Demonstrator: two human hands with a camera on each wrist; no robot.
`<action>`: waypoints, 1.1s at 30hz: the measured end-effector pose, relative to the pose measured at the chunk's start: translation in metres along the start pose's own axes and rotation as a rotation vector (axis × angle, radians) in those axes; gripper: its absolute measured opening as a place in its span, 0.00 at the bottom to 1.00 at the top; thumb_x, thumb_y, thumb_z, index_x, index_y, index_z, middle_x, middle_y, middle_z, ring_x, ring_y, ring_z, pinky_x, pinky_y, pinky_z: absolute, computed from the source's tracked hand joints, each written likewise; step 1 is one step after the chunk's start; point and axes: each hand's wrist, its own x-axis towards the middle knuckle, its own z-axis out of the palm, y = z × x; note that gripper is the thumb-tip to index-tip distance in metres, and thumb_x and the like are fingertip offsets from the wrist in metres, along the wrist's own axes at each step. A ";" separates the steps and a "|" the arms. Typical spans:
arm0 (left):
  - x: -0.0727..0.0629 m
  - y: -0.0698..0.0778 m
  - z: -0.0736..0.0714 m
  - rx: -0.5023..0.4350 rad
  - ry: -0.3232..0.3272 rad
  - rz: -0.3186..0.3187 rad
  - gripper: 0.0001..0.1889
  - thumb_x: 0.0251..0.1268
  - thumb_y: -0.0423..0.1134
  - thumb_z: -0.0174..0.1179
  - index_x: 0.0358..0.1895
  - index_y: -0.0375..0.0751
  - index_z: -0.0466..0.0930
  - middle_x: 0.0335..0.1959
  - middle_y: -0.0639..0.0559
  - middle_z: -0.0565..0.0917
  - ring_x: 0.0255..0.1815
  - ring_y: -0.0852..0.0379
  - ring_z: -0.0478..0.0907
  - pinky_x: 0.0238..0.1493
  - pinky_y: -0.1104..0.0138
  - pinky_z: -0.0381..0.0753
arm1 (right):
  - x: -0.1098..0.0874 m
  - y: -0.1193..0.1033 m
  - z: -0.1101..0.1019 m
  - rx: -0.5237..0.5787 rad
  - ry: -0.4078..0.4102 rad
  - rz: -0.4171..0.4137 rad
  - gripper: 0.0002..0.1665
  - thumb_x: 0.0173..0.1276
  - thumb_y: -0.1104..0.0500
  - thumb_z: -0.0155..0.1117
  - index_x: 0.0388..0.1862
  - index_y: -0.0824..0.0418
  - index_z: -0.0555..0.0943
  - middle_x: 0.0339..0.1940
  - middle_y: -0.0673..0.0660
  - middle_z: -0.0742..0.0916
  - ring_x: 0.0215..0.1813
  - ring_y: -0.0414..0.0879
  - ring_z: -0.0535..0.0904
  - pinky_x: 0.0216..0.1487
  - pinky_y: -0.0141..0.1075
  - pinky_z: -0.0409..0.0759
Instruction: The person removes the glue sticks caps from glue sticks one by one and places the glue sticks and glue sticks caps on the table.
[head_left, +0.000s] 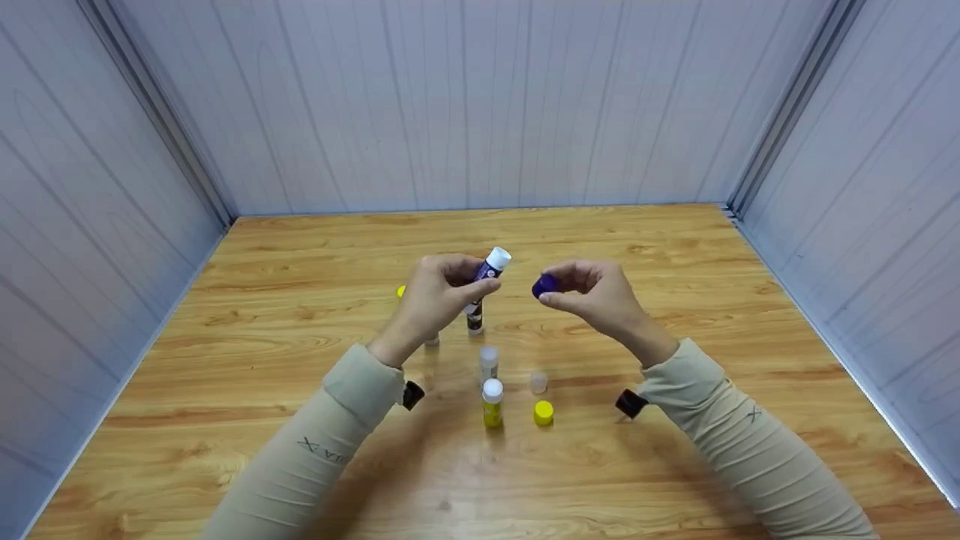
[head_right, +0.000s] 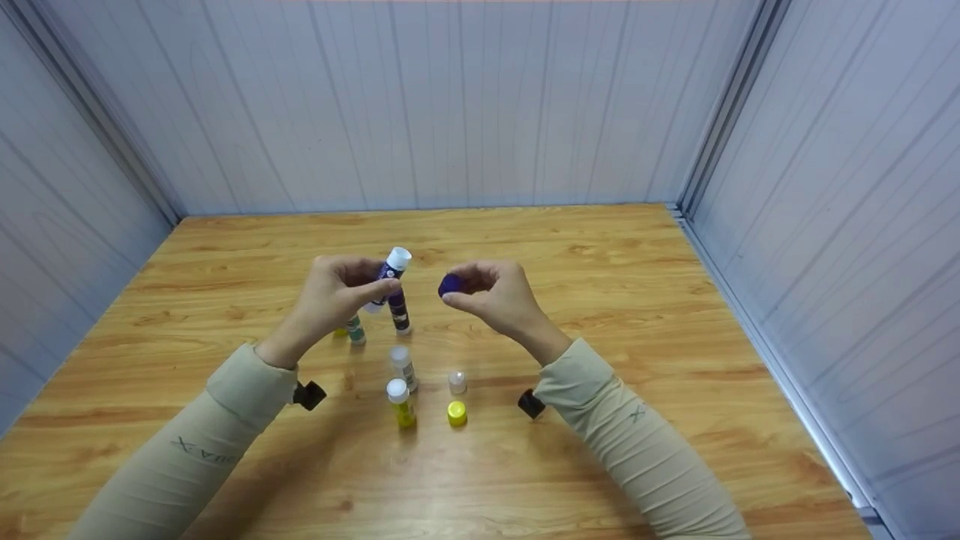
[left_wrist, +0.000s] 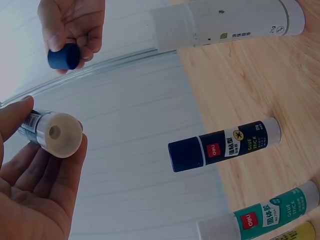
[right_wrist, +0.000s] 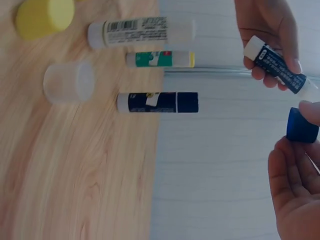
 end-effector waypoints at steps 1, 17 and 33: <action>0.000 -0.001 0.000 -0.006 0.005 -0.007 0.13 0.72 0.39 0.75 0.52 0.36 0.92 0.43 0.46 0.94 0.38 0.56 0.87 0.40 0.68 0.87 | 0.000 0.001 0.000 -0.023 -0.017 -0.004 0.15 0.67 0.71 0.78 0.52 0.73 0.89 0.44 0.64 0.93 0.43 0.40 0.89 0.48 0.29 0.88; -0.004 -0.013 0.002 -0.034 -0.010 -0.028 0.11 0.74 0.38 0.73 0.53 0.37 0.90 0.45 0.46 0.92 0.41 0.55 0.88 0.45 0.65 0.89 | 0.003 0.029 0.005 -0.304 -0.217 0.060 0.16 0.66 0.67 0.81 0.52 0.68 0.91 0.46 0.63 0.94 0.47 0.52 0.89 0.52 0.37 0.87; -0.009 -0.024 0.004 0.056 0.001 -0.011 0.08 0.72 0.40 0.75 0.46 0.40 0.91 0.37 0.50 0.91 0.37 0.57 0.85 0.41 0.66 0.87 | 0.004 0.057 0.014 -0.441 -0.419 0.120 0.13 0.63 0.71 0.79 0.47 0.69 0.91 0.42 0.62 0.94 0.41 0.45 0.87 0.47 0.38 0.87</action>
